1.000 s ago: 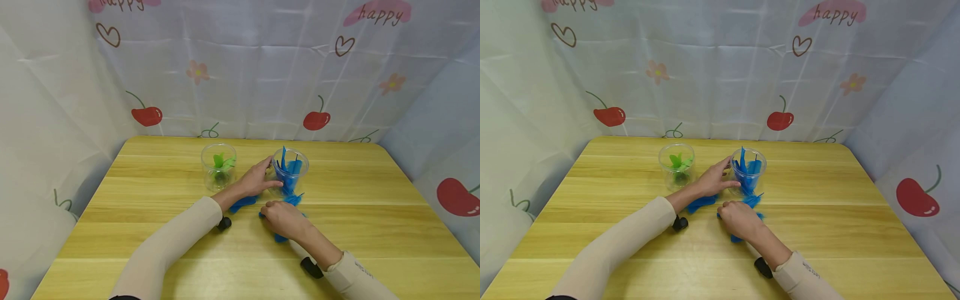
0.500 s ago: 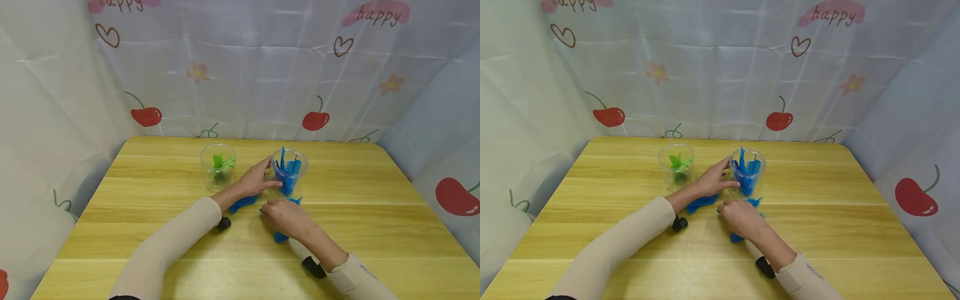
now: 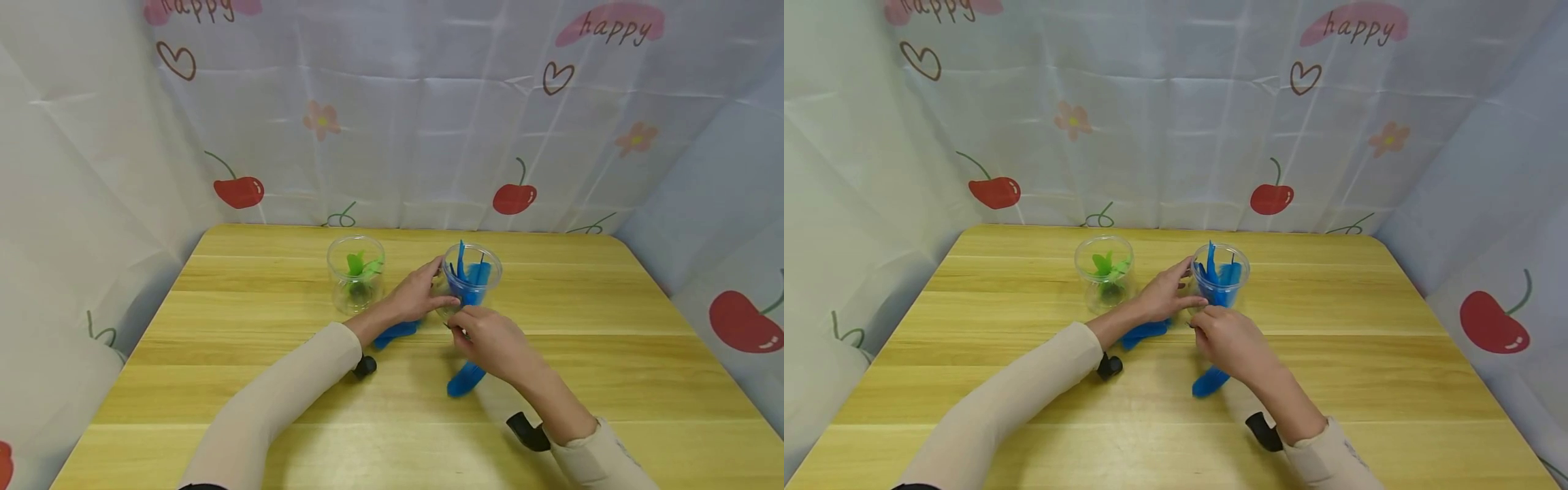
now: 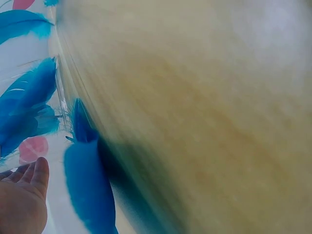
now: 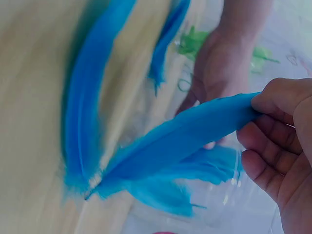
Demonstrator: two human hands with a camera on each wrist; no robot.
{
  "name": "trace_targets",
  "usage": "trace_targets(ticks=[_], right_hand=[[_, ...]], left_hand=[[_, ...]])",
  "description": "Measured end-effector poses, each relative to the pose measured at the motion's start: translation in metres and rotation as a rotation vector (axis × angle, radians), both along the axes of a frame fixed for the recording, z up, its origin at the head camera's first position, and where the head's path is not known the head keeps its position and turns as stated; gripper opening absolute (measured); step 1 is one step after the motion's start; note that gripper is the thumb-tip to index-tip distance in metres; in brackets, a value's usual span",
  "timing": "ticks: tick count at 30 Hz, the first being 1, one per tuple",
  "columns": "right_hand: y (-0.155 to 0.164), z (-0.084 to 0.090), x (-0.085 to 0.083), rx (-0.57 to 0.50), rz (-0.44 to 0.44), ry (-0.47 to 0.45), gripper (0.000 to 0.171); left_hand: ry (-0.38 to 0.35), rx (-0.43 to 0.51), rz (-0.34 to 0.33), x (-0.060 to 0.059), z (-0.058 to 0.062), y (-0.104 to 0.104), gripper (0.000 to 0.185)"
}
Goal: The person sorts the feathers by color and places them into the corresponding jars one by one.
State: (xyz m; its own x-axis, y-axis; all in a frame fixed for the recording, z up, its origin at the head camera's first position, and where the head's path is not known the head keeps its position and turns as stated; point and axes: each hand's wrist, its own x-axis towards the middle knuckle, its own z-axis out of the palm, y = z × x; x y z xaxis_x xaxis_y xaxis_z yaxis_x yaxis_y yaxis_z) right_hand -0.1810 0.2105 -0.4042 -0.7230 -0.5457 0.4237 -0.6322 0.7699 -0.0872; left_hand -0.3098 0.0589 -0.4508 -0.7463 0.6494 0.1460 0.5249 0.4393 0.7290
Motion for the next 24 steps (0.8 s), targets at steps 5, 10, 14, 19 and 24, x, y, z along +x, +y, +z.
trace_targets(ticks=[5, 10, 14, 19, 24], right_hand=[[0.009, 0.01, 0.002, -0.072, -0.032, -0.038, 0.01], [0.019, 0.017, 0.003, -0.151, -0.035, -0.004, 0.013], [0.028, 0.022, 0.003, -0.21, -0.012, 0.061, 0.02], [0.035, 0.029, 0.002, -0.274, 0.006, 0.138, 0.027], [0.039, 0.037, 0.003, -0.296, -0.023, 0.195, 0.025]], left_hand=[[0.005, 0.006, -0.001, 0.0, 0.0, 0.0, 0.089], [0.009, 0.016, -0.006, -0.001, 0.0, 0.0, 0.088], [0.007, 0.014, -0.005, -0.001, 0.0, 0.001, 0.088], [0.001, 0.008, 0.001, -0.001, 0.0, 0.001, 0.088], [-0.005, 0.009, 0.006, -0.001, -0.001, 0.002, 0.089]])
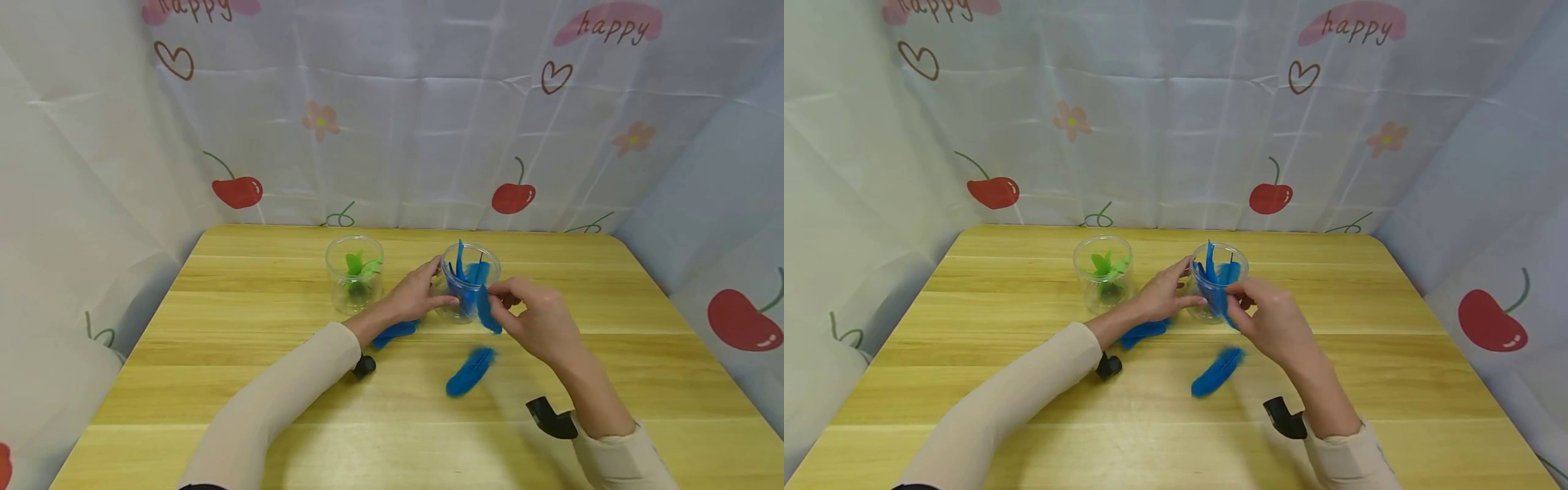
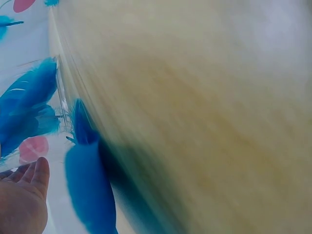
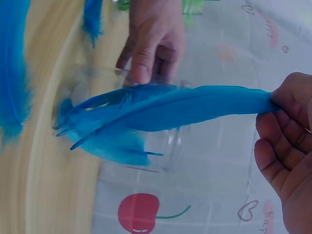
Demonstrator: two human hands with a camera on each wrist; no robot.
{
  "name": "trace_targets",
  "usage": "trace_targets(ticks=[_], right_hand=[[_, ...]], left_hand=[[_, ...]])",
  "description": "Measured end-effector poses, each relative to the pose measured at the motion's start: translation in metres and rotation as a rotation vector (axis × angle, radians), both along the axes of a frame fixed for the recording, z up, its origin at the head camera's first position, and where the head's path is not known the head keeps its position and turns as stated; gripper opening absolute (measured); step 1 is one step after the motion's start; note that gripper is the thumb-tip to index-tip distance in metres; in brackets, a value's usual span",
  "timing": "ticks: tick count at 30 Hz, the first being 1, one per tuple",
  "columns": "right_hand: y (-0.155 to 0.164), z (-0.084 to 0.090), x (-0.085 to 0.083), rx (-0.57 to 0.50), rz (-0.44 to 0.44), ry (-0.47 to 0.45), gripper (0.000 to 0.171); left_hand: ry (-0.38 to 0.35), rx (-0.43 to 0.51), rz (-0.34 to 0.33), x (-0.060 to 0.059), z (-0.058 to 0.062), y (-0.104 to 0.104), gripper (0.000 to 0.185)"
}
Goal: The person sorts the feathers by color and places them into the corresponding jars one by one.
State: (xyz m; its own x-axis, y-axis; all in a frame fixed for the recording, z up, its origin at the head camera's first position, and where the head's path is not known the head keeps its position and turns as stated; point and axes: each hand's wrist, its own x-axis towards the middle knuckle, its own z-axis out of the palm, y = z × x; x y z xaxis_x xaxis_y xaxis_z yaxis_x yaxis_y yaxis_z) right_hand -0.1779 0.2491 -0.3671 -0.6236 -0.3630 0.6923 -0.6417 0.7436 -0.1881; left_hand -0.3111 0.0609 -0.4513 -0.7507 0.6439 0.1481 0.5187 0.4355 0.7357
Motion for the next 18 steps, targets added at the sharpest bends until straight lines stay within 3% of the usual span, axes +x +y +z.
trace_targets(ticks=[7, 18], right_hand=[[0.004, 0.017, 0.003, -0.063, -0.097, 0.04, 0.018], [0.003, 0.036, 0.001, -0.303, -0.199, 0.152, 0.007]], left_hand=[[-0.003, -0.001, 0.0, 0.0, 0.0, 0.0, 0.088], [-0.005, -0.007, -0.003, 0.001, 0.0, -0.001, 0.089]])
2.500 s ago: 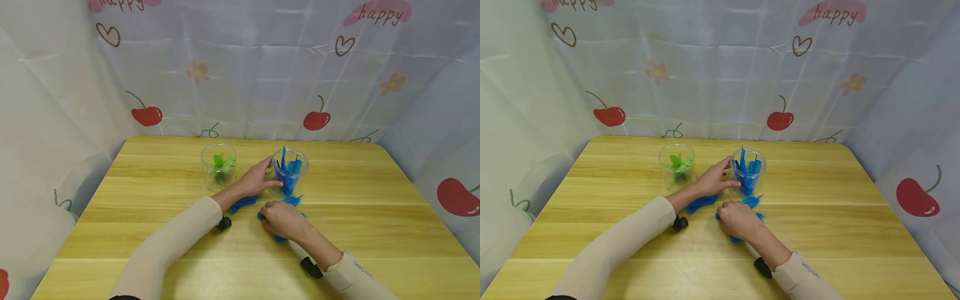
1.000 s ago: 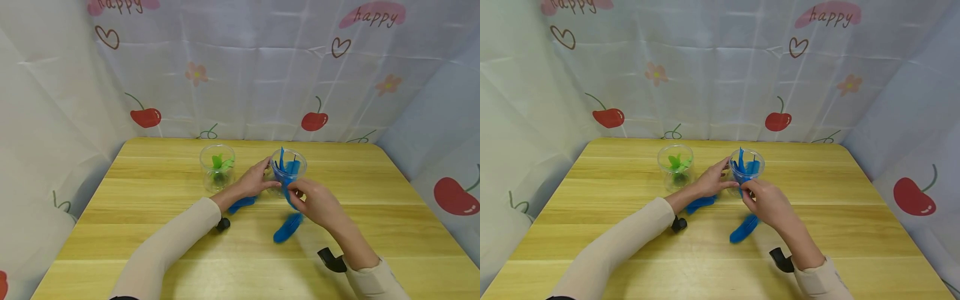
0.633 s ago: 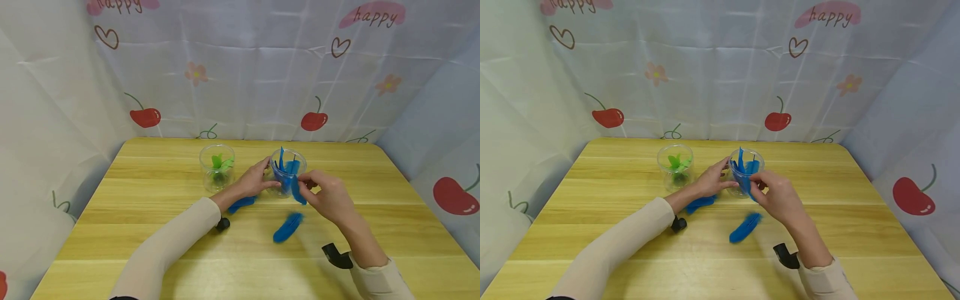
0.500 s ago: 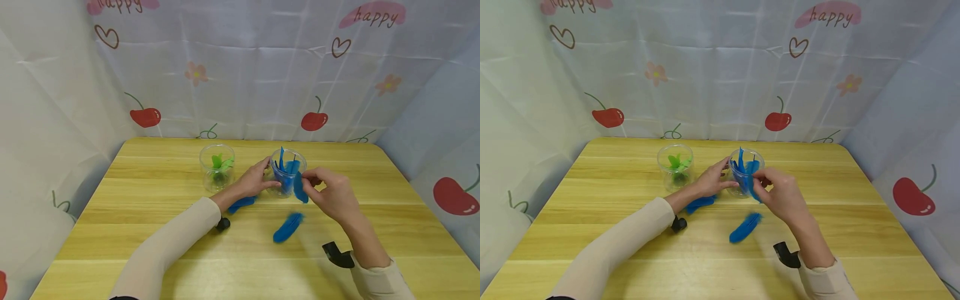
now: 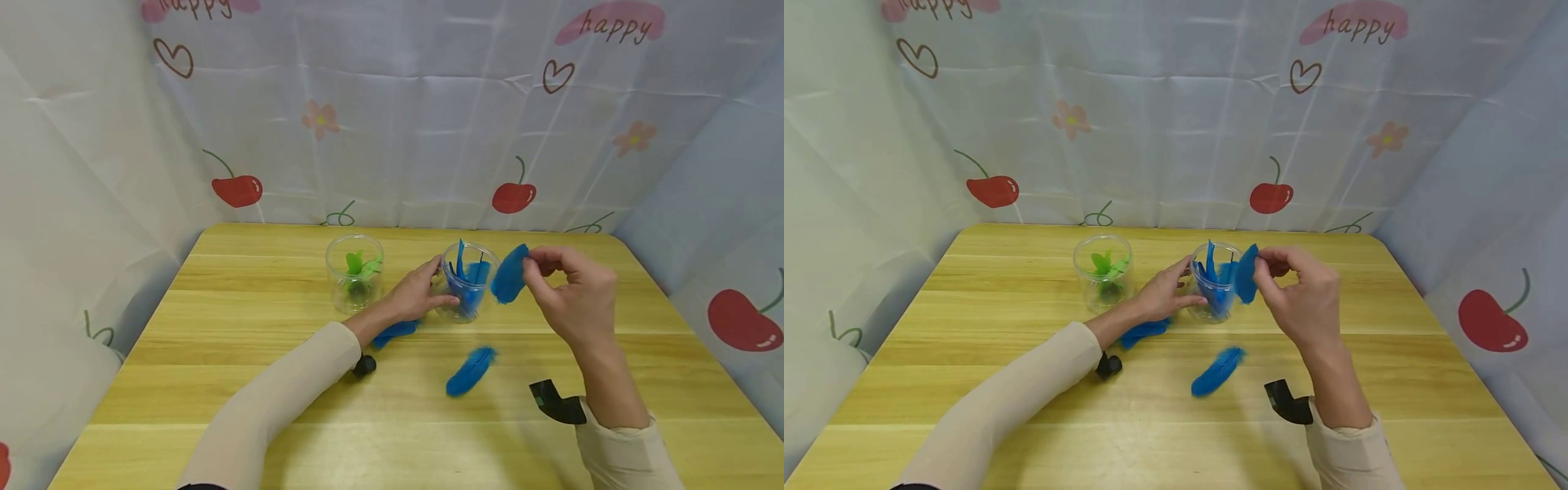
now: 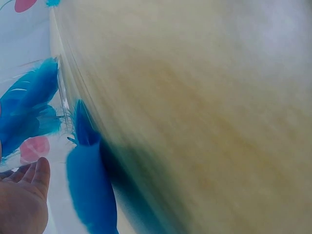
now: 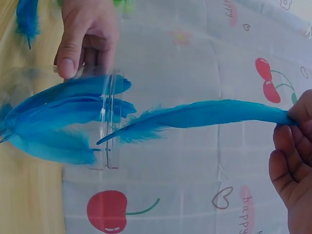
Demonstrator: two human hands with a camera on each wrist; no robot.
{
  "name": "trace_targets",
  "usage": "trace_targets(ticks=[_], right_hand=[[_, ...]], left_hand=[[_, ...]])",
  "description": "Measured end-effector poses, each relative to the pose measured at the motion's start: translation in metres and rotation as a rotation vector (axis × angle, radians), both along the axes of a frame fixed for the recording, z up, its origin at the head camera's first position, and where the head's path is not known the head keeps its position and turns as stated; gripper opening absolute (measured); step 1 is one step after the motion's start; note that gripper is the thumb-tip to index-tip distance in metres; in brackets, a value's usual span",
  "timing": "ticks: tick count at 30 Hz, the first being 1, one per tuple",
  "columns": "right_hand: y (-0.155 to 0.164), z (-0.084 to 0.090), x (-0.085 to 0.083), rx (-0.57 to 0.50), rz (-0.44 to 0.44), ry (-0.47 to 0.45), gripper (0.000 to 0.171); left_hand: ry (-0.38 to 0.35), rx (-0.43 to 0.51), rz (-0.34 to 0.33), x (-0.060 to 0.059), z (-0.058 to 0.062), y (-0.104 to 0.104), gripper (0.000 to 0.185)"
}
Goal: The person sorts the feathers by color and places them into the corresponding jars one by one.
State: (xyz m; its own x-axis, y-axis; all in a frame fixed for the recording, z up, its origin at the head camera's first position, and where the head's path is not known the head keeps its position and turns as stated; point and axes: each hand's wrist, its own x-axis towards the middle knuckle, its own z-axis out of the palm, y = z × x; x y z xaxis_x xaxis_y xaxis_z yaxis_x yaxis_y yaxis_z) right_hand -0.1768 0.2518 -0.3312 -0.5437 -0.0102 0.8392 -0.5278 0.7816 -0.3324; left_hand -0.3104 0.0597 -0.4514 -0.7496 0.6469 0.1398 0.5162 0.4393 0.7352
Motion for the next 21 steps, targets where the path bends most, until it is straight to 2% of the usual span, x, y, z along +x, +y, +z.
trace_targets(ticks=[7, 13, 17, 21], right_hand=[[-0.004, 0.008, -0.009, -0.102, -0.024, 0.068, 0.007], [-0.007, 0.012, -0.016, -0.195, -0.034, 0.074, 0.009], [-0.006, 0.007, -0.022, -0.188, -0.063, 0.069, 0.011], [-0.004, -0.005, -0.031, -0.185, -0.074, 0.04, 0.012]], left_hand=[[0.0, -0.004, 0.003, 0.0, 0.0, 0.0, 0.089], [-0.002, -0.007, 0.003, 0.0, 0.0, 0.0, 0.089], [-0.001, -0.008, -0.001, -0.001, -0.001, 0.0, 0.092], [0.002, -0.006, -0.005, -0.001, -0.001, 0.0, 0.092]])
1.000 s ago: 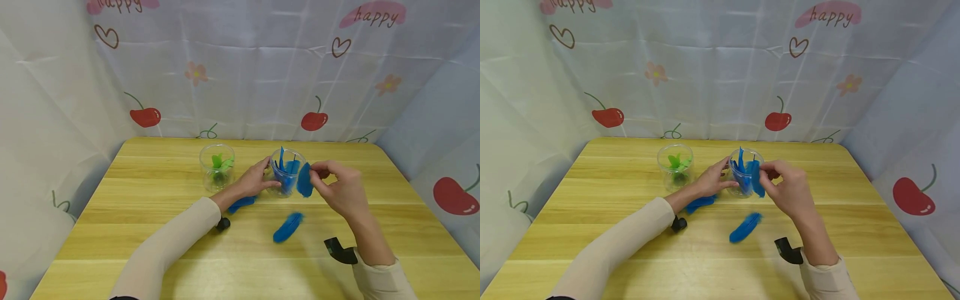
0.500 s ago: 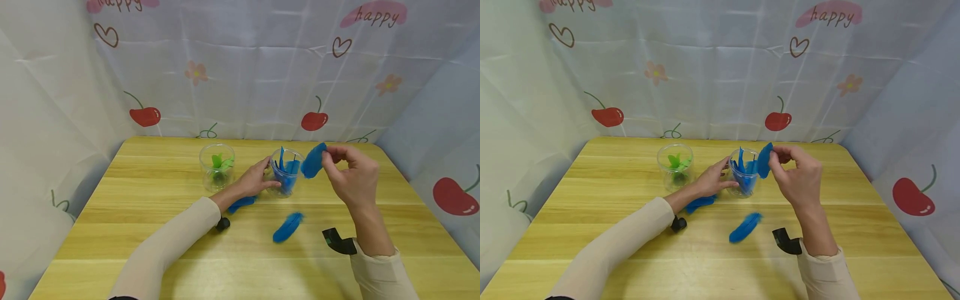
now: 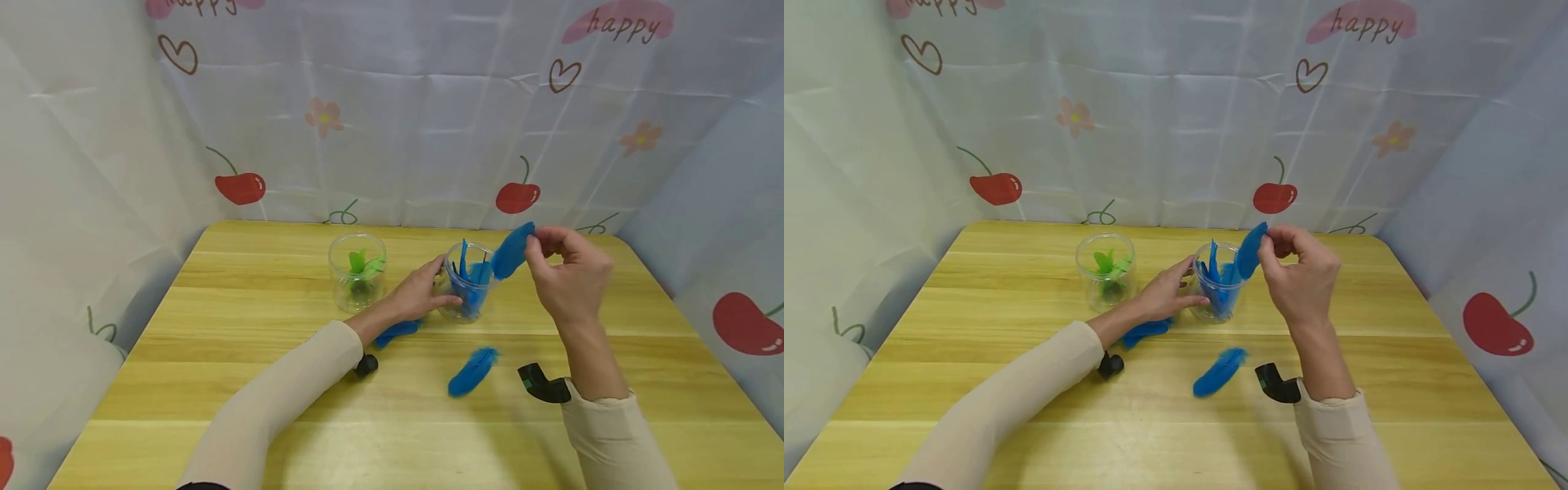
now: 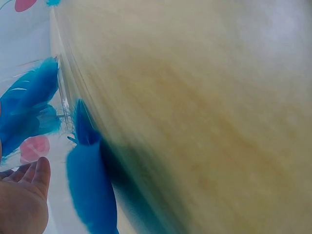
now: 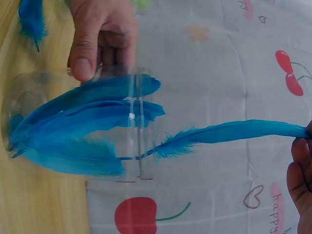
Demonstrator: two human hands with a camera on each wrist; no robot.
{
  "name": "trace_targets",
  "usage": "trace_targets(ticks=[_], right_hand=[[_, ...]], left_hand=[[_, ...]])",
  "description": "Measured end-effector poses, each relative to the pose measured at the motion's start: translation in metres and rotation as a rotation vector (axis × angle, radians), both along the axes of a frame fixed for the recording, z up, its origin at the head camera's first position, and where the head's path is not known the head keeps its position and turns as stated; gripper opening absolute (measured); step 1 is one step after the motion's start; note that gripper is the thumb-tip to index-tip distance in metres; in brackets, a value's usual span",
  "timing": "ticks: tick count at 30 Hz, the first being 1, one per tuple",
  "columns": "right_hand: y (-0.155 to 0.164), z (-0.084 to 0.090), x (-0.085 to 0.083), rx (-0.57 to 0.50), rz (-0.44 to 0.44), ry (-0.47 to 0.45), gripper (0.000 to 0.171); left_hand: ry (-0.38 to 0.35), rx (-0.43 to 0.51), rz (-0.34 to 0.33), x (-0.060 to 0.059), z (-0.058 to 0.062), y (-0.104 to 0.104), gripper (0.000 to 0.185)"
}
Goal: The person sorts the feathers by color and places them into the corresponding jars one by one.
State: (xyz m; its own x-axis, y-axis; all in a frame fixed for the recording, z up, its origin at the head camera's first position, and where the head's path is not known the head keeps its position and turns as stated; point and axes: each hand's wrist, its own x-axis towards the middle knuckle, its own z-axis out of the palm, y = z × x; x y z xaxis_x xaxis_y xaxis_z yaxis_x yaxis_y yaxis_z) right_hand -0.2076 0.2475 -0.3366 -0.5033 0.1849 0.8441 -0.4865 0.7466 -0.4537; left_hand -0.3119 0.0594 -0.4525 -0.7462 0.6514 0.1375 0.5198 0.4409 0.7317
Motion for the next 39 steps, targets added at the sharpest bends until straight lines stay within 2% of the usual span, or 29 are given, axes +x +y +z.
trace_targets(ticks=[7, 15, 19, 27, 39], right_hand=[[0.006, -0.025, -0.011, 0.035, -0.036, -0.121, 0.01], [0.007, -0.041, -0.017, 0.098, -0.039, -0.324, 0.012], [0.007, -0.048, -0.019, 0.137, -0.045, -0.383, 0.011], [0.006, -0.057, -0.018, 0.183, -0.026, -0.436, 0.012], [0.005, -0.058, -0.007, 0.214, 0.041, -0.366, 0.011]], left_hand=[[0.006, -0.007, -0.008, -0.001, 0.001, 0.0, 0.09], [0.01, -0.005, -0.009, -0.001, 0.002, 0.0, 0.089], [0.005, 0.001, -0.014, 0.0, 0.003, 0.001, 0.089], [0.012, 0.008, -0.016, 0.0, 0.004, 0.0, 0.09], [0.018, -0.003, -0.005, 0.001, 0.002, -0.001, 0.091]])
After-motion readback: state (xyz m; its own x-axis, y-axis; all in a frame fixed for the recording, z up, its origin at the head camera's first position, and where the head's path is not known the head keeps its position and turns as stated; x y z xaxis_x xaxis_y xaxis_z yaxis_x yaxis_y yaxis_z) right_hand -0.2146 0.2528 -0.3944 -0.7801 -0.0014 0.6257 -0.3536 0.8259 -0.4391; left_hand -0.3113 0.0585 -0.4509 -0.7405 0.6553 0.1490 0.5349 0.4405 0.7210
